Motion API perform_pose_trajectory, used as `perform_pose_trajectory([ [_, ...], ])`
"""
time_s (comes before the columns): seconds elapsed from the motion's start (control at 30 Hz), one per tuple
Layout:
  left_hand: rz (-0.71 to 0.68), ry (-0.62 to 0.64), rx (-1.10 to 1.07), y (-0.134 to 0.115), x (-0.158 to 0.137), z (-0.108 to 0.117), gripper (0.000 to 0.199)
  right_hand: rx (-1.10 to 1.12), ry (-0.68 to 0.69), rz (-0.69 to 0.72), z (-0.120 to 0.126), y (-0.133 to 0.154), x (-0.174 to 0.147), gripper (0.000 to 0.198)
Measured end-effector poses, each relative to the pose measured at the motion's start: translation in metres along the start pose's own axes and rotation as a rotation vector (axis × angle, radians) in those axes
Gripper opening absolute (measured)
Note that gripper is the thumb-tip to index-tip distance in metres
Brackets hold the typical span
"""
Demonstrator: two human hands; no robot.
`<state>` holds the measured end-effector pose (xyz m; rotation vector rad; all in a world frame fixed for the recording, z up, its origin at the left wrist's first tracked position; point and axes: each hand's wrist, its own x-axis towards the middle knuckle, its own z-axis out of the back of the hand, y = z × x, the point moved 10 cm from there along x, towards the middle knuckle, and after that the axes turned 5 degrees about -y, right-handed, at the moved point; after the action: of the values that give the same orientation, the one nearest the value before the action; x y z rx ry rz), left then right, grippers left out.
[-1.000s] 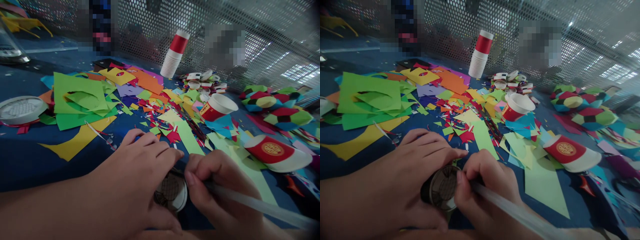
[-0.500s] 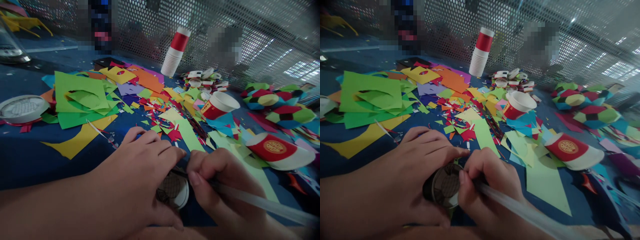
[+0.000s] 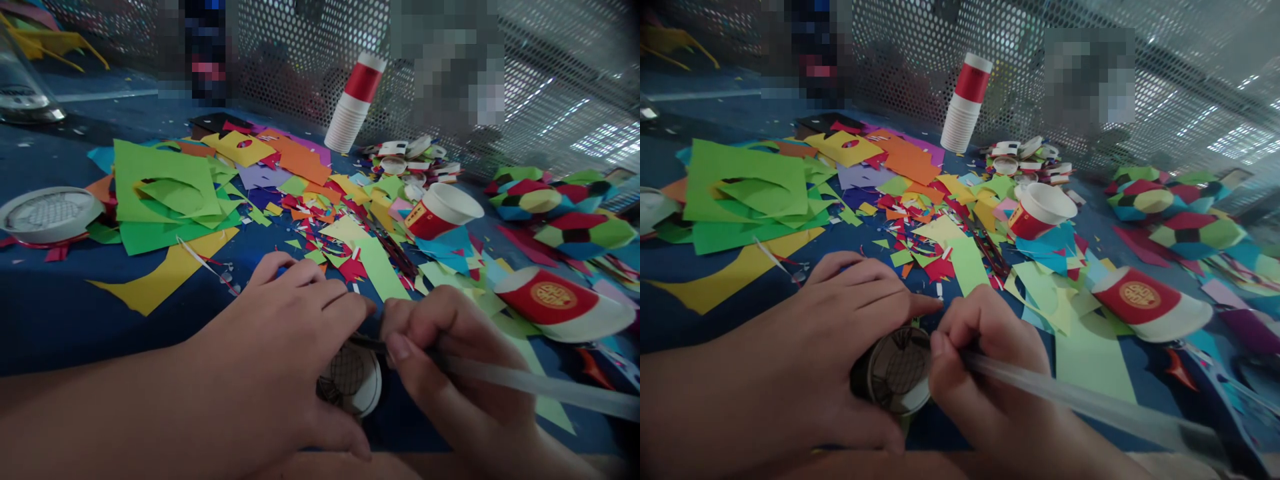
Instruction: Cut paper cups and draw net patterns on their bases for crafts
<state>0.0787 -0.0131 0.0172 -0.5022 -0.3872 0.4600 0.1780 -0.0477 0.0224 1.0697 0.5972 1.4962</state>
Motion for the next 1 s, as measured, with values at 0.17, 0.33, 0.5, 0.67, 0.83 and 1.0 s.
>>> perform_pose_trajectory([
  [0.17, -0.012, -0.016, 0.006, -0.001, -0.002, 0.002, 0.062, -0.016, -0.009, -0.007, 0.0, -0.001, -0.001, 0.021],
  [0.33, -0.018, -0.012, 0.003, -0.002, -0.001, 0.001, 0.063, -0.031, 0.061, 0.027, -0.007, 0.0, -0.003, 0.021],
  [0.5, -0.042, -0.05, 0.004, -0.003, 0.0, 0.004, 0.064, -0.034, 0.059, 0.062, -0.008, 0.003, -0.003, 0.021],
  [0.67, -0.042, -0.055, 0.001, -0.003, 0.0, 0.005, 0.061, -0.051, 0.038, 0.048, -0.005, 0.002, -0.002, 0.021],
  [0.83, -0.025, -0.029, -0.002, -0.002, 0.0, 0.003, 0.059, -0.063, 0.046, 0.043, -0.007, 0.0, -0.002, 0.02],
  [1.0, -0.016, -0.036, -0.002, -0.001, 0.0, 0.002, 0.064, -0.07, 0.077, 0.071, -0.011, 0.003, -0.003, 0.02],
])
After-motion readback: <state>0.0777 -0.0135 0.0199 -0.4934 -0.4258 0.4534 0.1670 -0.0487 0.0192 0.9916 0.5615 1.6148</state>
